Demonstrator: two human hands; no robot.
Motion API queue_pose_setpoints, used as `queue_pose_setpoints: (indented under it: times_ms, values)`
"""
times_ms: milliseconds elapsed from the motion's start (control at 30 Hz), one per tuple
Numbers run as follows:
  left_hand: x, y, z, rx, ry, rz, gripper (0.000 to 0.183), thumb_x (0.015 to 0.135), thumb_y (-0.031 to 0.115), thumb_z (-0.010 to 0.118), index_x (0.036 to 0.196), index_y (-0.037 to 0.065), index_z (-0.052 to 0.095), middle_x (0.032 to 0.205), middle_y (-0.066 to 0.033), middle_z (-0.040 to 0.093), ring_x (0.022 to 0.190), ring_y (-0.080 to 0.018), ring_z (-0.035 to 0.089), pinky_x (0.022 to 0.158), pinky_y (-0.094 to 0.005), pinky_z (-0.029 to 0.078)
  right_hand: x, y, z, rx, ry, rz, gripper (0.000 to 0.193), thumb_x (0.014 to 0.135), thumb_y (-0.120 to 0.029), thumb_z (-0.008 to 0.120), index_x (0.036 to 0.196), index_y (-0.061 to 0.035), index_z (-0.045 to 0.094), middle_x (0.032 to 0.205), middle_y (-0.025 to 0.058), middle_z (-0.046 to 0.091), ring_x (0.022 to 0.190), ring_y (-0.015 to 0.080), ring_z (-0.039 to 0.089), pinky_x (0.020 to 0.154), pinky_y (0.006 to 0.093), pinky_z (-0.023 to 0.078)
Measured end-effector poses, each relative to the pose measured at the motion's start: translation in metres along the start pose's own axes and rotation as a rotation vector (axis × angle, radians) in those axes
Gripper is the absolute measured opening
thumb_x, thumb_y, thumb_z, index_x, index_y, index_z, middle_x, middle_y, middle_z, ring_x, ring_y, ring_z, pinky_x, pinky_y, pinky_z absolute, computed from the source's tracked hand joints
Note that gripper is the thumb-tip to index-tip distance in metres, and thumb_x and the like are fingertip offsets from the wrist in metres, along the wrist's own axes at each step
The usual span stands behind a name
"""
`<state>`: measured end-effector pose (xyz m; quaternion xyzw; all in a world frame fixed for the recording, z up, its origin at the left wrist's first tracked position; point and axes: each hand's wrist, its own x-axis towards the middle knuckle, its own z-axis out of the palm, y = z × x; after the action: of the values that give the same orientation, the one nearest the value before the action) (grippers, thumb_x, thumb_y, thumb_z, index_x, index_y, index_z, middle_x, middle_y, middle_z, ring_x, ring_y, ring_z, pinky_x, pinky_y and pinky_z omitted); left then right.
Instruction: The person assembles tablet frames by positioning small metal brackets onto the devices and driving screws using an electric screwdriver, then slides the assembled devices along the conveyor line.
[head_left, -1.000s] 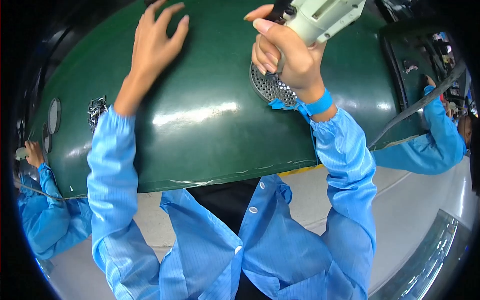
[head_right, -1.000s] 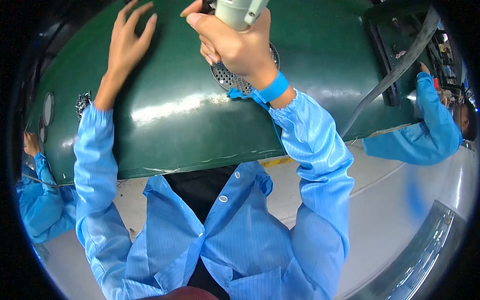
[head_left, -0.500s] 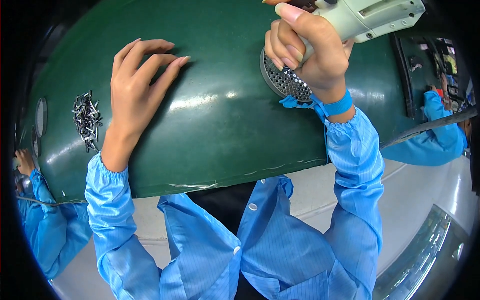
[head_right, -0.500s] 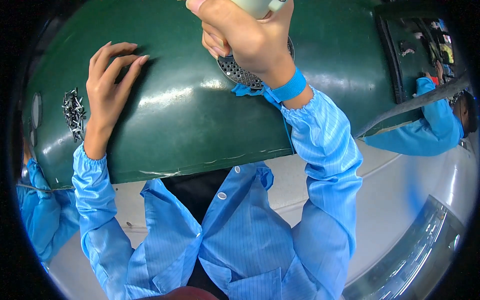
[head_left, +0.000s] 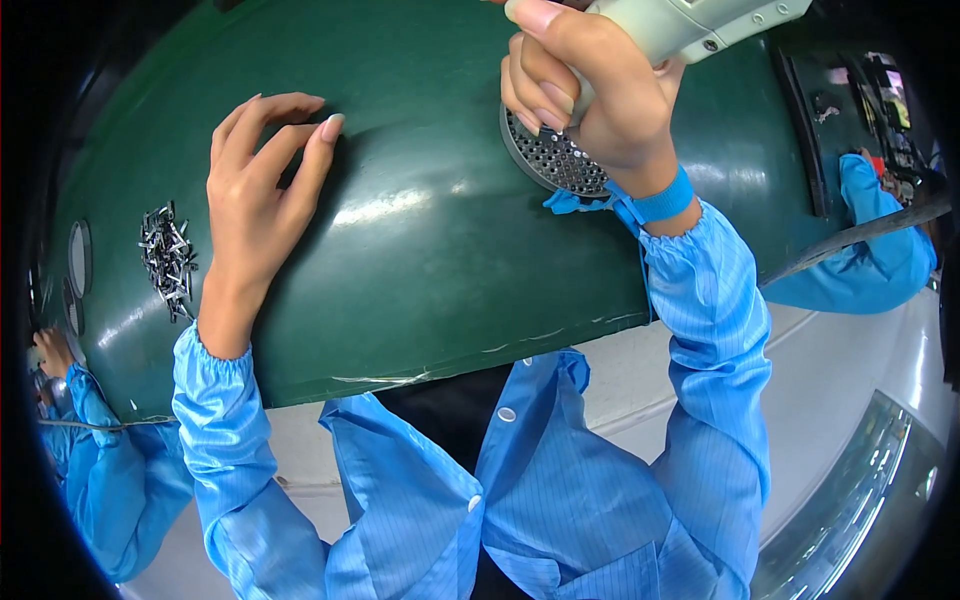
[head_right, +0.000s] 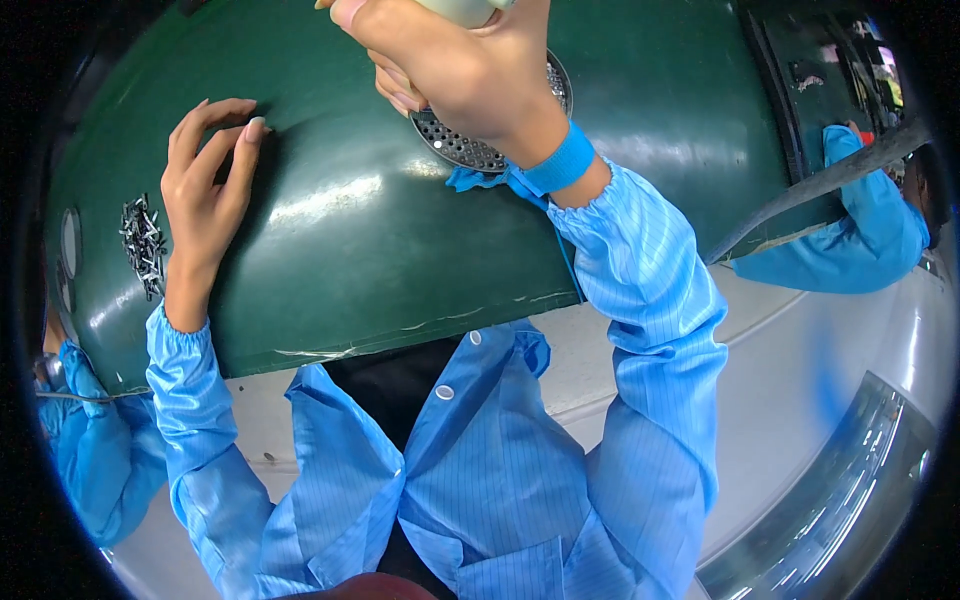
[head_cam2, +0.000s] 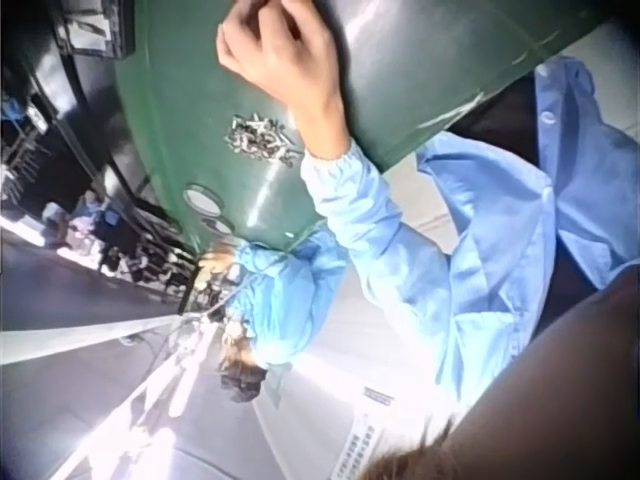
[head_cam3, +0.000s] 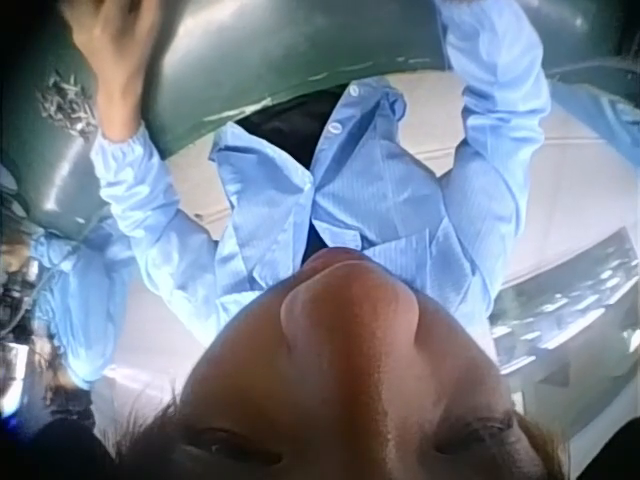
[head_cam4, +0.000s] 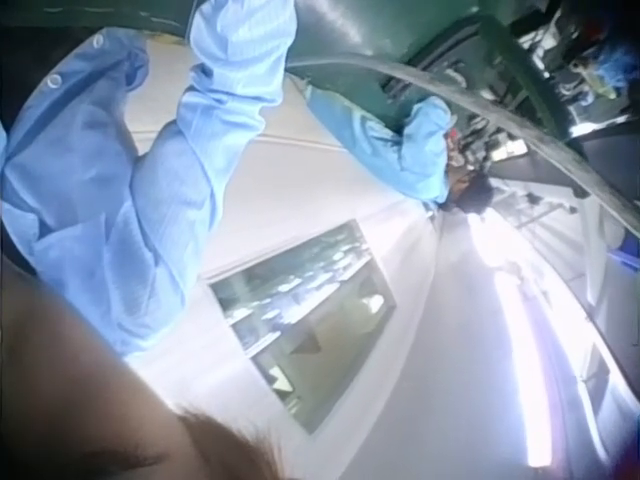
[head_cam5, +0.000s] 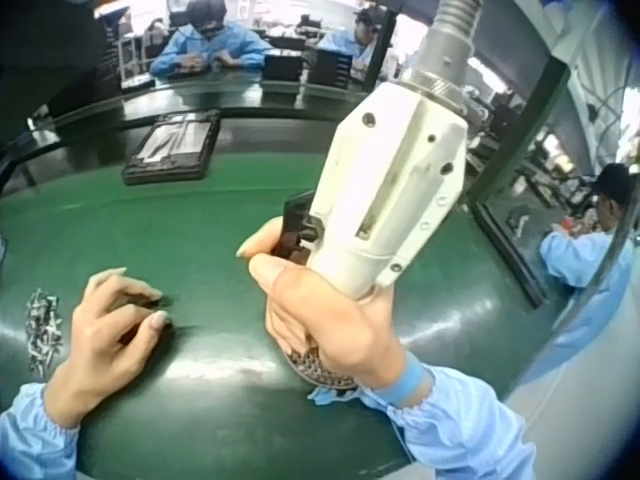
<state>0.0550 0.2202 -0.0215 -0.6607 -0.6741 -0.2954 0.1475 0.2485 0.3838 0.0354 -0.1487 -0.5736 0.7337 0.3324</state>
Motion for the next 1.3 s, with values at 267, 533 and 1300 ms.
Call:
queue_pose_setpoints:
  times_ms: [267,533,1300]
  values:
    - [0.001,0.0,0.001,-0.01,-0.016,-0.01,0.01,0.084,0.01,0.077,0.082,0.001,0.072,0.099,-0.0066,0.071,0.096,-0.025,0.064,0.086,-0.036,0.049,0.001,0.0,0.0,0.05,0.012,0.005,0.014,0.091,-0.002,0.061,0.103,0.0056,0.061,0.062,0.0023,0.056,0.042,0.0062,0.047,0.041,0.0228,0.039]
    - [0.001,0.0,-0.001,-0.007,-0.029,-0.03,0.011,0.084,0.01,0.076,0.082,0.0,0.073,0.1,-0.0074,0.071,0.096,-0.0263,0.063,0.086,-0.0372,0.049,0.004,-0.001,0.002,0.037,0.007,-0.002,0.011,0.092,-0.003,0.063,0.101,0.0028,0.063,0.064,0.0014,0.057,0.043,0.0061,0.049,0.039,0.0215,0.039]
    - [0.005,0.011,-0.002,-0.061,-0.024,-0.098,0.01,0.087,0.009,0.073,0.084,0.0,0.073,0.103,-0.0093,0.071,0.095,-0.0248,0.065,0.085,-0.0361,0.05,0.001,0.0,-0.002,-0.039,-0.131,-0.226,0.012,0.091,-0.009,0.07,0.098,0.0003,0.066,0.071,-0.0012,0.063,0.059,0.0041,0.055,0.051,0.021,0.041]
